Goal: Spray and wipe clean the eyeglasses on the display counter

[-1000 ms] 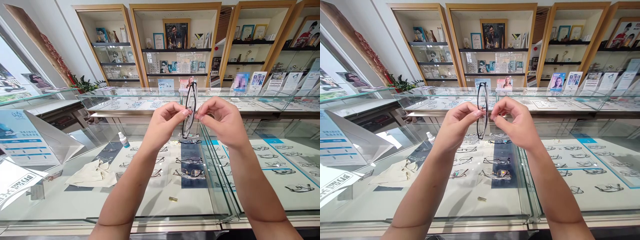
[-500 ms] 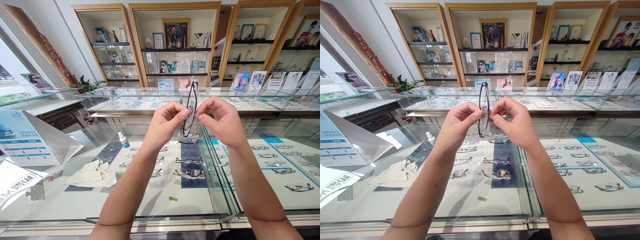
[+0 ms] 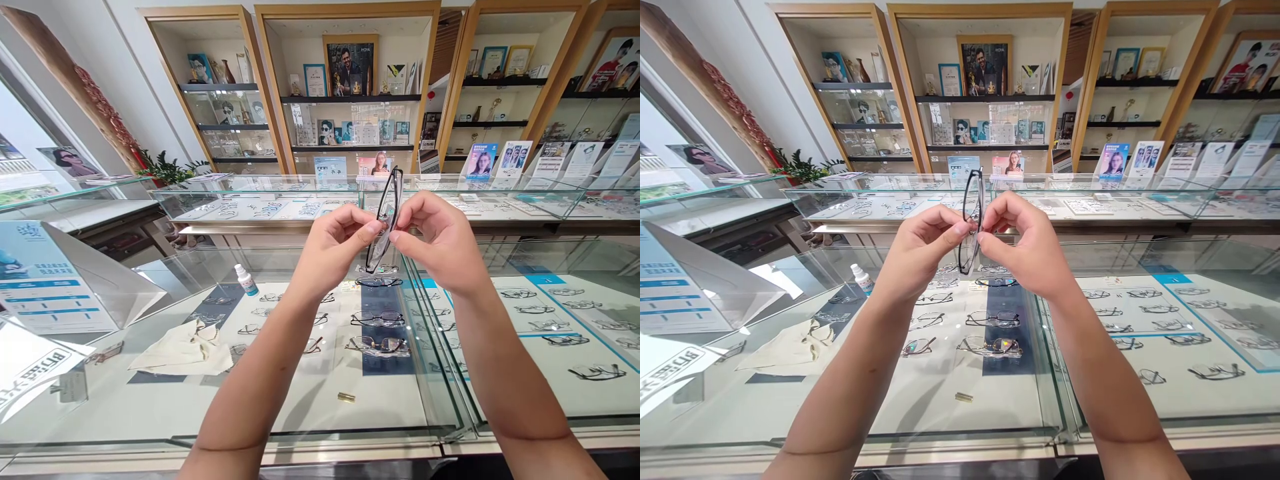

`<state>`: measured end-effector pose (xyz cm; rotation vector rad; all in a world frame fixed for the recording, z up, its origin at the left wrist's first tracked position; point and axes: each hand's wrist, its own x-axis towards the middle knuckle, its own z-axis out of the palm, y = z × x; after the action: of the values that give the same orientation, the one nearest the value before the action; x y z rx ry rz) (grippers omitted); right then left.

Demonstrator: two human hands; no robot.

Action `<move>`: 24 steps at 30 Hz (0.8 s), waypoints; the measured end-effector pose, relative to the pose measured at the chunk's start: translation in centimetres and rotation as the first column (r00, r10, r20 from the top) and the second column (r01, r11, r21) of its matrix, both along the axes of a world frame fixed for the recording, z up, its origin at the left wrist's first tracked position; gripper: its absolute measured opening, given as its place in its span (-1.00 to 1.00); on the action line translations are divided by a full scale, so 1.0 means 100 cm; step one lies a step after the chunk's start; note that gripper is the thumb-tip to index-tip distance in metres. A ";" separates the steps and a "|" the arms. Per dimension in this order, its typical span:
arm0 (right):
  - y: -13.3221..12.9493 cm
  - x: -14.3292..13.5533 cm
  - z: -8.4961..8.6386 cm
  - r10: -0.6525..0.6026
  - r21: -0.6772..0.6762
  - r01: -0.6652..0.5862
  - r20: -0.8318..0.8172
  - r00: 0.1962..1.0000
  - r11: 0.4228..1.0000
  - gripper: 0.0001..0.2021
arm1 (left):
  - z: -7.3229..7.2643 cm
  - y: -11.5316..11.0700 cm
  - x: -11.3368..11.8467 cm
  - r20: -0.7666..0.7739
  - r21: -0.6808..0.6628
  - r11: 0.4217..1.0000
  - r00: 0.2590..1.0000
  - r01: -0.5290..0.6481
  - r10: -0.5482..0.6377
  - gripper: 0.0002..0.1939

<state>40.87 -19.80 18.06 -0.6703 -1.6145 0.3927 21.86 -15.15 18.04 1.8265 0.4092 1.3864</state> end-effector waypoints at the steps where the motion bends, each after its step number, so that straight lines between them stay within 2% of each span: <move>1: 0.000 0.000 0.000 0.001 0.003 -0.001 -0.003 1.000 1.000 -0.78 | 0.000 0.000 0.000 0.001 0.001 1.000 1.000 0.001 -0.001 -0.60; 9: 0.001 0.001 0.000 -0.042 0.009 0.042 0.014 0.999 0.999 -0.76 | 0.000 0.003 -0.003 -0.012 0.009 1.000 1.000 -0.023 0.023 -0.62; 18: 0.005 0.005 -0.003 -0.260 0.115 0.257 0.014 0.965 0.960 -0.79 | 0.002 0.014 -0.015 -0.064 0.083 0.993 0.994 -0.086 0.091 -0.69; 24: 0.007 0.015 -0.001 -0.309 0.171 0.300 0.030 0.951 0.939 -0.87 | 0.008 0.025 -0.034 -0.126 0.124 0.986 0.984 -0.108 0.124 -0.66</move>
<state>42.38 -19.08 17.97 -0.7957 -1.5452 0.0127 18.44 -12.61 18.86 2.0264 0.5206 1.3965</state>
